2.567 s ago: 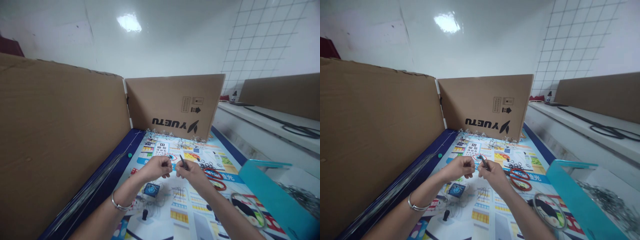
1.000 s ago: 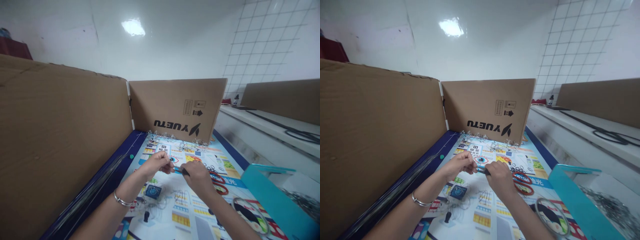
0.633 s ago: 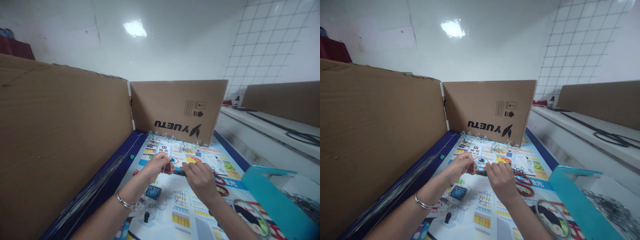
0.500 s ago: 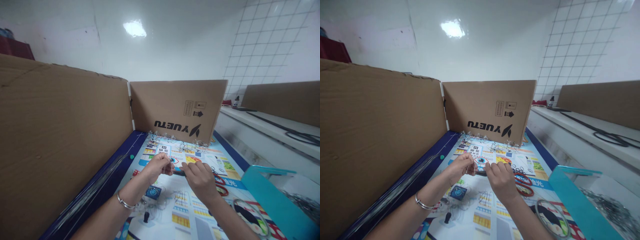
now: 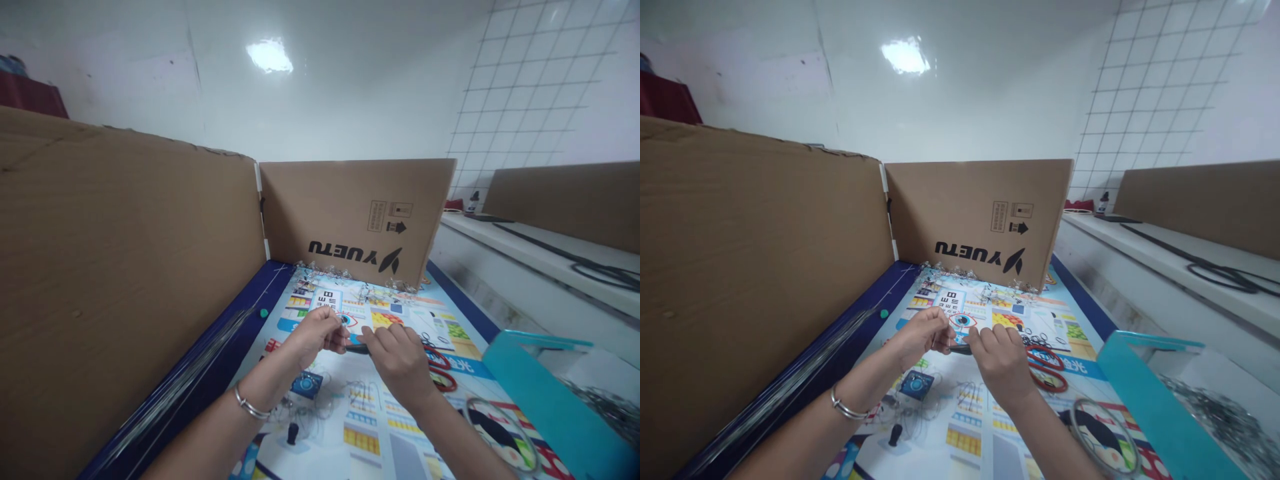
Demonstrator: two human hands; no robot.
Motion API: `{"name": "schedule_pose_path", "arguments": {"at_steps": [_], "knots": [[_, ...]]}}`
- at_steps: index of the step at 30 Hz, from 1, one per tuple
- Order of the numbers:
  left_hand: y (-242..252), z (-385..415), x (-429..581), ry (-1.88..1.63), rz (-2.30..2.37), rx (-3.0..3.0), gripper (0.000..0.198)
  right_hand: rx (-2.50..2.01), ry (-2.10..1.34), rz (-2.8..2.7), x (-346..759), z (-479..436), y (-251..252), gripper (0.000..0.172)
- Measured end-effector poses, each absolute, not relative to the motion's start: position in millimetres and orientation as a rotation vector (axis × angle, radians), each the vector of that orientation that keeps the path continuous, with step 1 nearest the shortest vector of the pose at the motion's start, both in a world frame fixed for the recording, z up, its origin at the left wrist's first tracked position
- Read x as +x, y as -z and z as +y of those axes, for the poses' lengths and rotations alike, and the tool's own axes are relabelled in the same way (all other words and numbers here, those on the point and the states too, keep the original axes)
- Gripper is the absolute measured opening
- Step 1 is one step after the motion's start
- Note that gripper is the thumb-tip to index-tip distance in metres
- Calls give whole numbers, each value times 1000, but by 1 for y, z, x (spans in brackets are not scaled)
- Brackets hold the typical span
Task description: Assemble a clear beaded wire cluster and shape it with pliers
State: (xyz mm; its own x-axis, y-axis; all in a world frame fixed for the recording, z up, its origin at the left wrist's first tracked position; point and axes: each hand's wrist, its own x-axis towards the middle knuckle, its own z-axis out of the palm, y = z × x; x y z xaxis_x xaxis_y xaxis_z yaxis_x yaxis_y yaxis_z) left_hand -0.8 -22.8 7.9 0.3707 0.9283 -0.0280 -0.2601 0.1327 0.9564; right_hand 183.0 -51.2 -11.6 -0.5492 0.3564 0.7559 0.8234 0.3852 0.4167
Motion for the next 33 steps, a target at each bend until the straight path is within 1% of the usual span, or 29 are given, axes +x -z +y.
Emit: {"name": "schedule_pose_path", "arguments": {"at_steps": [6, 11, 15, 20, 23, 26, 30, 33], "knots": [[-10, -23, -1, -987, 806, 1118, 18, -1053, 1066, -2098, 184, -49, 17, 13], [-15, -25, -3, -1000, 838, 1195, 22, -1109, 982, -2152, 183, -47, 22, 15], [-19, -26, -5, -982, 845, 1317, 24, -1171, 831, -2251, 181, -44, 21, 15], [-25, -29, -10, -920, 821, 1502, 14, -1357, 550, -2401, 178, -48, 12, 11], [-25, -32, -11, -893, 817, 1601, 11, -1469, 392, -2452, 179, -52, 6, 15], [-24, -34, -10, -871, 820, 1681, 12, -1504, 260, -2498, 182, -54, 3, 21], [-25, -37, -9, -844, 834, 1723, 13, -1489, 165, -2536, 185, -54, 2, 21], [-26, -35, -11, -830, 863, 1718, 12, -1474, 184, -2527, 185, -54, 1, 17]]}}
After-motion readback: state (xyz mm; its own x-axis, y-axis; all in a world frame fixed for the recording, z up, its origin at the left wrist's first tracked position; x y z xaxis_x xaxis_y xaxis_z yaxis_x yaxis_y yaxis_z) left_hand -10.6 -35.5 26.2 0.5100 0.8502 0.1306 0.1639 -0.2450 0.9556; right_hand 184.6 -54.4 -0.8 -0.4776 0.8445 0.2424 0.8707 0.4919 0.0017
